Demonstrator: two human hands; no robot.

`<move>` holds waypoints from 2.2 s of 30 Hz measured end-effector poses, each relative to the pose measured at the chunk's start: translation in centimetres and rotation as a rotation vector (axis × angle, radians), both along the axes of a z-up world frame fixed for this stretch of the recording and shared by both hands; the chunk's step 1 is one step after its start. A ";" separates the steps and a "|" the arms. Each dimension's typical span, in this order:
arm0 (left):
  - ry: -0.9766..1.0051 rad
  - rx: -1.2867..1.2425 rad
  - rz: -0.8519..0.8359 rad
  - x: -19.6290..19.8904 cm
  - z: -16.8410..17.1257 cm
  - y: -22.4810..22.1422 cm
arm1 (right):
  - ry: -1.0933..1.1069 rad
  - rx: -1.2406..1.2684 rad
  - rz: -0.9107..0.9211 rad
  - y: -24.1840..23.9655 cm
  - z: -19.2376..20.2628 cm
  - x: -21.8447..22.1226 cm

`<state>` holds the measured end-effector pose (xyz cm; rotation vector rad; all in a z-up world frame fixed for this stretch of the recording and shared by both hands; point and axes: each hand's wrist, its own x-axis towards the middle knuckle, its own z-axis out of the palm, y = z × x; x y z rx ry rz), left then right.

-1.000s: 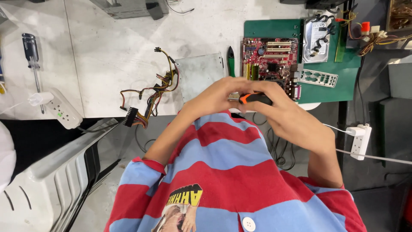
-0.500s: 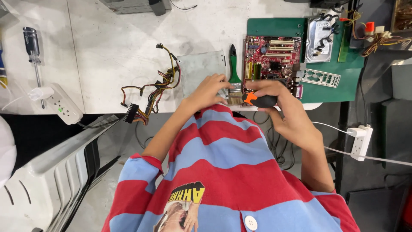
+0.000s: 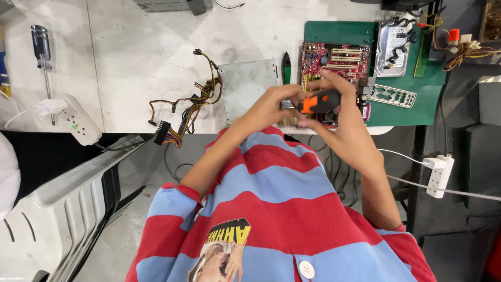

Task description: The person is disassembling a computer power supply unit by removing the screws from its casing using a screwdriver.

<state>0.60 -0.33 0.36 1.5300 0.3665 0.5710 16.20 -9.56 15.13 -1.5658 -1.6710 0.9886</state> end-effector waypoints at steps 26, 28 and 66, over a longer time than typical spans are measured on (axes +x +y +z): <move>0.250 0.755 0.134 -1.4 -13.1 -2.0 | 0.272 0.289 -0.352 -4.4 -4.0 2.9; 0.228 0.699 0.140 -0.7 -12.1 -1.1 | 0.272 0.341 -0.421 -5.2 -3.4 3.3; 0.500 0.402 0.219 18.2 -24.7 13.2 | 0.521 0.293 -1.447 -15.1 -6.0 -0.7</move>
